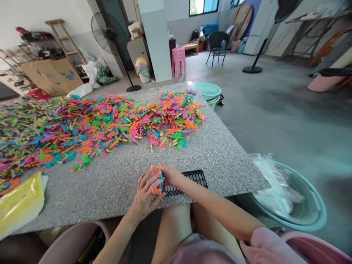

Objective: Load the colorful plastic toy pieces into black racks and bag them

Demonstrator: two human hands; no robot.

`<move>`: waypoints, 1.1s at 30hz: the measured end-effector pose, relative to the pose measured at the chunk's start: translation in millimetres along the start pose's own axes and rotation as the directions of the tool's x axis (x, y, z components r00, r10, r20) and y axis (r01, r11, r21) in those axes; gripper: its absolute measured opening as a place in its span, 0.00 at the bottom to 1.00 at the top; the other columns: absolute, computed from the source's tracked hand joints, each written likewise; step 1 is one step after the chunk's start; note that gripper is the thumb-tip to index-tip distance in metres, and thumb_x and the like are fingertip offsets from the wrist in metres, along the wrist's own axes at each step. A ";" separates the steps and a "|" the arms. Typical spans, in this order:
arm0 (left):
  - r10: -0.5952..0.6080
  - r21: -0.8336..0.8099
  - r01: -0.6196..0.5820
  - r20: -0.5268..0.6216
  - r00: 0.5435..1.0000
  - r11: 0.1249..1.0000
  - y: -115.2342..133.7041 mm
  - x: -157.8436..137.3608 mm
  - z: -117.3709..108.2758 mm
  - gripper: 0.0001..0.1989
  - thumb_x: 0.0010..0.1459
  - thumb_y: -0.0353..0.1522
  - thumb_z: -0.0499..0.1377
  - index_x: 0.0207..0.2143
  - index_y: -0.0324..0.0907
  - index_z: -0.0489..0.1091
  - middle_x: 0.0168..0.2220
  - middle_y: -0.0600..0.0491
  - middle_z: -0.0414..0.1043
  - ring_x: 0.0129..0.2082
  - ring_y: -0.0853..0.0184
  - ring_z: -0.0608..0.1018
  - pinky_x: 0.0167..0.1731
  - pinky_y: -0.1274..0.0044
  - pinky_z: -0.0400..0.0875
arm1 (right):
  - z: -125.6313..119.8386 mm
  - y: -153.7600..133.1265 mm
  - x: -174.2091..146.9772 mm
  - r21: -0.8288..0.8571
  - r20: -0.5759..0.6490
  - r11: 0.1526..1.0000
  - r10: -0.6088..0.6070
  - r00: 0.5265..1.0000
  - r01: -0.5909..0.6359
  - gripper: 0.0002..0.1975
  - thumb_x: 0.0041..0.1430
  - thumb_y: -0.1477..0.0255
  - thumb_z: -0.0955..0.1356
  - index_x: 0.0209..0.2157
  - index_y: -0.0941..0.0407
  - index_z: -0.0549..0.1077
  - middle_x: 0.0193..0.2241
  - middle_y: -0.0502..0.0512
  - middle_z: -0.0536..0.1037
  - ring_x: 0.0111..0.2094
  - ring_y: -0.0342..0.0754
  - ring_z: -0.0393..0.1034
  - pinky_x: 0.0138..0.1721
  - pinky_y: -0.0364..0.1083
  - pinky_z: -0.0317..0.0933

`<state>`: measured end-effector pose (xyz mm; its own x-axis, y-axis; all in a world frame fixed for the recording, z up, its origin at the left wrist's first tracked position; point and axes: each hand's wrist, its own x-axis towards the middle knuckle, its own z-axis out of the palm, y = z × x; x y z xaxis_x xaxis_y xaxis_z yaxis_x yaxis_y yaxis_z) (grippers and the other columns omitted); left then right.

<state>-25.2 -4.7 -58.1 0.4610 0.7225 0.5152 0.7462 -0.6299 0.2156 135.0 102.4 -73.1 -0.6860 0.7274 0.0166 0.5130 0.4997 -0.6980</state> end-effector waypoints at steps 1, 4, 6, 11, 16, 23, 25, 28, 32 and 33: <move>-0.002 0.008 0.002 -0.008 1.000 1.000 -1.1 -0.7 0.8 0.20 0.63 0.32 0.58 0.57 0.44 0.61 0.60 0.44 0.66 0.68 0.53 0.55 0.63 0.54 0.53 | -8.4 7.1 2.1 -0.018 -0.023 1.000 -0.024 0.999 0.024 0.13 0.53 0.78 0.68 0.42 0.56 0.75 0.37 0.54 0.79 0.38 0.47 0.72 0.38 0.42 0.61; -0.034 0.012 0.035 -0.024 0.999 0.999 -2.5 -4.3 5.2 0.18 0.64 0.32 0.57 0.56 0.45 0.62 0.62 0.44 0.63 0.68 0.52 0.54 0.62 0.52 0.55 | -43.1 37.6 4.8 -0.205 -0.220 0.973 0.059 0.974 -0.105 0.24 0.54 0.84 0.64 0.53 0.57 0.70 0.51 0.60 0.75 0.50 0.49 0.68 0.50 0.46 0.60; -0.042 -0.002 0.042 -0.030 0.999 0.999 -2.2 -6.5 8.6 0.18 0.65 0.31 0.56 0.56 0.45 0.61 0.62 0.43 0.63 0.68 0.53 0.55 0.62 0.51 0.57 | -62.9 58.2 0.4 -0.350 -0.315 0.898 0.154 0.936 -0.266 0.28 0.56 0.88 0.59 0.57 0.59 0.66 0.57 0.63 0.69 0.56 0.51 0.63 0.54 0.49 0.58; -0.061 -0.107 0.059 -0.017 0.998 0.992 -0.5 -9.2 13.2 0.19 0.66 0.31 0.54 0.58 0.44 0.58 0.64 0.41 0.60 0.64 0.56 0.65 0.58 0.58 0.67 | -65.7 72.0 -18.8 -0.569 -0.184 0.783 0.179 0.966 -0.253 0.19 0.63 0.83 0.57 0.49 0.58 0.71 0.49 0.63 0.74 0.52 0.53 0.66 0.50 0.49 0.61; -0.100 -0.152 0.102 0.023 0.995 0.983 2.5 -9.0 10.8 0.21 0.65 0.30 0.56 0.58 0.44 0.57 0.66 0.40 0.56 0.66 0.54 0.61 0.58 0.60 0.68 | -53.5 45.5 19.4 -0.622 -0.200 0.760 0.078 0.977 -0.188 0.18 0.61 0.83 0.60 0.51 0.60 0.69 0.50 0.64 0.72 0.49 0.54 0.66 0.47 0.48 0.63; -0.112 -0.154 0.118 0.045 0.993 0.981 6.9 -6.1 7.5 0.20 0.66 0.30 0.54 0.59 0.43 0.55 0.65 0.38 0.57 0.65 0.55 0.62 0.58 0.60 0.68 | -62.5 46.6 25.3 -0.682 0.001 0.725 -0.124 0.992 0.092 0.16 0.65 0.82 0.56 0.46 0.61 0.72 0.46 0.64 0.72 0.49 0.55 0.65 0.46 0.49 0.63; -0.113 -0.166 0.117 0.035 0.993 0.979 6.6 -4.9 9.0 0.20 0.66 0.30 0.54 0.58 0.43 0.56 0.65 0.38 0.57 0.65 0.55 0.63 0.58 0.59 0.68 | -65.7 55.8 3.4 -0.662 -0.074 0.749 -0.096 0.993 0.023 0.15 0.65 0.81 0.57 0.46 0.60 0.71 0.46 0.63 0.72 0.49 0.53 0.65 0.47 0.47 0.63; -0.111 -0.168 0.116 0.037 0.993 0.979 5.5 -3.0 10.6 0.19 0.66 0.30 0.55 0.57 0.43 0.57 0.65 0.38 0.57 0.64 0.54 0.63 0.58 0.58 0.68 | -61.5 61.0 -7.6 -0.669 -0.108 0.743 -0.047 0.993 -0.037 0.15 0.64 0.82 0.58 0.46 0.59 0.70 0.47 0.62 0.72 0.49 0.53 0.65 0.44 0.46 0.64; -0.101 -0.150 0.104 0.028 0.995 0.983 6.8 -2.1 9.0 0.20 0.66 0.30 0.54 0.59 0.43 0.55 0.66 0.38 0.55 0.66 0.53 0.61 0.58 0.58 0.68 | -48.8 49.3 34.5 -0.729 -0.091 0.684 -0.053 0.994 -0.031 0.14 0.64 0.82 0.59 0.49 0.64 0.68 0.46 0.67 0.72 0.50 0.55 0.65 0.45 0.50 0.65; -0.102 -0.145 0.104 0.025 0.994 0.984 7.7 -2.3 8.5 0.20 0.66 0.29 0.54 0.59 0.43 0.55 0.66 0.38 0.54 0.66 0.53 0.60 0.57 0.58 0.68 | -48.1 45.1 46.5 -0.738 -0.081 0.674 -0.046 0.996 -0.029 0.14 0.64 0.82 0.60 0.49 0.65 0.68 0.46 0.67 0.72 0.49 0.55 0.66 0.44 0.50 0.66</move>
<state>-16.4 -8.8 -64.7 0.3947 0.7898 0.4695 0.7126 -0.5857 0.3861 151.1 181.3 -69.3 -0.6650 0.7393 0.1061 0.7464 0.6630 0.0580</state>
